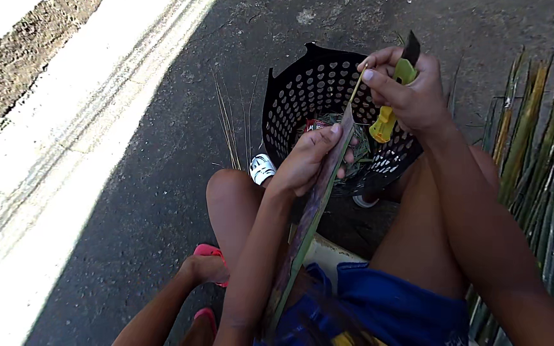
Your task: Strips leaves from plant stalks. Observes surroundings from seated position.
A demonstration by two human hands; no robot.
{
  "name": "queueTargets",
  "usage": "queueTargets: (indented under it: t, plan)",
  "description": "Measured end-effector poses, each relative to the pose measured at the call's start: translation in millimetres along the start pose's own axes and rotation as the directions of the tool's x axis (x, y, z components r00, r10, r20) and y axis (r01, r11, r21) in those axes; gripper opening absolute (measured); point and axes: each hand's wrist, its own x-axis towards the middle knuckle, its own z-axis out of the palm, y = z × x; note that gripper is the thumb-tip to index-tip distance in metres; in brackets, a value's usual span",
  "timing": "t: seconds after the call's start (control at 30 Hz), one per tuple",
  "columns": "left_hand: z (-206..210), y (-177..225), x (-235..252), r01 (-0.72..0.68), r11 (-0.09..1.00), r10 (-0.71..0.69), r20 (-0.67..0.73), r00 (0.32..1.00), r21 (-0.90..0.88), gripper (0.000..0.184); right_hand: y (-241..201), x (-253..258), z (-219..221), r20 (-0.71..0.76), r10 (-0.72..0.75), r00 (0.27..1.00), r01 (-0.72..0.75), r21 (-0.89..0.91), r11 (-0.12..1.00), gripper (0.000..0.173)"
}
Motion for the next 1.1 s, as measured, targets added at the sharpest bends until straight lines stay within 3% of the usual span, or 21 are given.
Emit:
queueTargets:
  t: [0.1,0.13,0.27,0.4,0.57,0.73,1.1]
  plan:
    - [4.5,0.2,1.3,-0.024,0.999,0.021,-0.059,0.998,-0.049,0.038,-0.8,1.1,-12.0,0.109,-0.088,0.990,0.092,-0.027,0.995,0.037]
    - [4.2,0.1,2.0,-0.030,0.996,0.025,-0.063,0.998,-0.080,0.038,-1.4,0.9,-13.8,0.136,-0.085,0.987,0.086,0.005,0.996,0.037]
    - [3.0,0.1,3.4,-0.025,0.984,0.018,-0.040,0.999,-0.176,0.035,-4.2,-2.0,-15.1,0.165,-0.030,0.986,0.020,0.062,0.998,0.016]
    - [2.3,0.1,2.7,0.009,0.973,-0.012,-0.011,1.000,-0.232,0.036,-8.9,-9.2,-18.1,0.360,0.021,0.933,0.004,-0.067,0.998,0.010]
    - [-2.4,-1.7,4.0,0.088,0.939,-0.048,0.126,0.991,-0.332,0.042,-6.5,-11.1,-15.7,0.355,-0.187,0.916,0.241,-0.113,0.964,0.008]
    - [-2.0,-4.3,3.6,0.126,0.921,-0.096,0.101,0.990,-0.369,0.042,-3.5,-8.0,-17.8,0.327,-0.281,0.902,0.350,-0.178,0.919,0.009]
    - [4.4,-1.1,11.9,0.150,0.894,-0.122,0.093,0.988,-0.423,0.039,5.2,-4.0,-25.0,0.264,-0.336,0.904,0.412,-0.332,0.849,0.016]
